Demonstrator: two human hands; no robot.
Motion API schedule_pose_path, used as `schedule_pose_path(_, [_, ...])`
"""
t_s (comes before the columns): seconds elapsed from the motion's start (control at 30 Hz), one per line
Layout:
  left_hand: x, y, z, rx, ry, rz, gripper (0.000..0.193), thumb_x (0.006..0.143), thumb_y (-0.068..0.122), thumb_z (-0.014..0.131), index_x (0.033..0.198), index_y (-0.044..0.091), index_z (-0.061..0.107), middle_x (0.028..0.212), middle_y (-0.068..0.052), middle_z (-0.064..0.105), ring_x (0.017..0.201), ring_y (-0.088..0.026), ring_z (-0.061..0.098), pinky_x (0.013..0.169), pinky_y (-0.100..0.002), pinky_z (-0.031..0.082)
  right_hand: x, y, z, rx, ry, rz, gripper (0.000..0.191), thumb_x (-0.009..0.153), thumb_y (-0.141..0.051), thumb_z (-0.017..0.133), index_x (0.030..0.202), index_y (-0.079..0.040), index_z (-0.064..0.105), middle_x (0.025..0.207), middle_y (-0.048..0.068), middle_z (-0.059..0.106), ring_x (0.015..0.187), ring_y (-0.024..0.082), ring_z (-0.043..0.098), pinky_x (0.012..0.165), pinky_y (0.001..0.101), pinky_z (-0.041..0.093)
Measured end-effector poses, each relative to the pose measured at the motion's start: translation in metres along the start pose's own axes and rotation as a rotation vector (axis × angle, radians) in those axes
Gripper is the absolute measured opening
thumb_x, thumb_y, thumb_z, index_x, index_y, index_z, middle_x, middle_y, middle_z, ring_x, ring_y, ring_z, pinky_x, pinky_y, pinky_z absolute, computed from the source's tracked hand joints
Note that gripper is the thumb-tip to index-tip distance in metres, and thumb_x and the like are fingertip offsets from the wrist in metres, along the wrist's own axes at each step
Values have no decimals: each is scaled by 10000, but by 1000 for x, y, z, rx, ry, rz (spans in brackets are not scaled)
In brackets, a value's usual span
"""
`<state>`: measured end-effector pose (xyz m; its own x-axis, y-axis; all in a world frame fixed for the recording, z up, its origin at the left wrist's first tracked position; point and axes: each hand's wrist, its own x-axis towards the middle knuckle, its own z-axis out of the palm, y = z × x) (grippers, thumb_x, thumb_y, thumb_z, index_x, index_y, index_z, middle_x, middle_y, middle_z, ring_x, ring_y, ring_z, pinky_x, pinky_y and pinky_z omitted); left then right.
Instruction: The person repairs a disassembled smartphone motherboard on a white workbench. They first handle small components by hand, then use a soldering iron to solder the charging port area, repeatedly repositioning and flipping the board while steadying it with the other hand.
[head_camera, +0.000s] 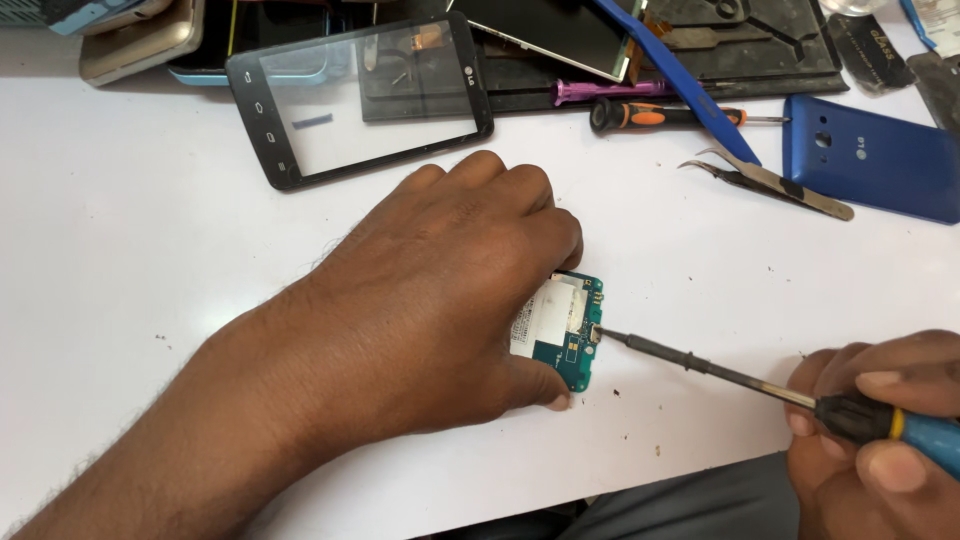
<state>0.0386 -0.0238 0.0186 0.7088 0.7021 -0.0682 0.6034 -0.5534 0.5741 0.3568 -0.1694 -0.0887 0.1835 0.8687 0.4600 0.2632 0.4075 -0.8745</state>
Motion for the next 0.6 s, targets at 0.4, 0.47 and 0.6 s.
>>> schedule_pose_path(0.4, [1,0,0,13,-11,-16,681,520,481,942,1046,106,727,891,-38,657,898,-190,559,777,-371,473,1,5,-2,27,17,20,369,963,-356,740,1159,-96,568,821,46,520,565,111,510,571,321,468])
schedule_pose_path(0.47, [1,0,0,16,-17,-25,680,520,480,944,1044,106,726,886,-38,653,897,-191,556,781,-371,474,-1,5,0,18,36,24,349,992,-353,732,1131,-89,552,812,43,511,580,112,504,586,317,465])
schedule_pose_path(0.6, [1,0,0,7,6,2,657,522,475,944,1007,91,725,882,-39,652,894,-190,556,776,-376,468,4,9,1,33,37,6,338,973,-353,713,1132,-94,566,817,53,533,546,104,500,551,308,461])
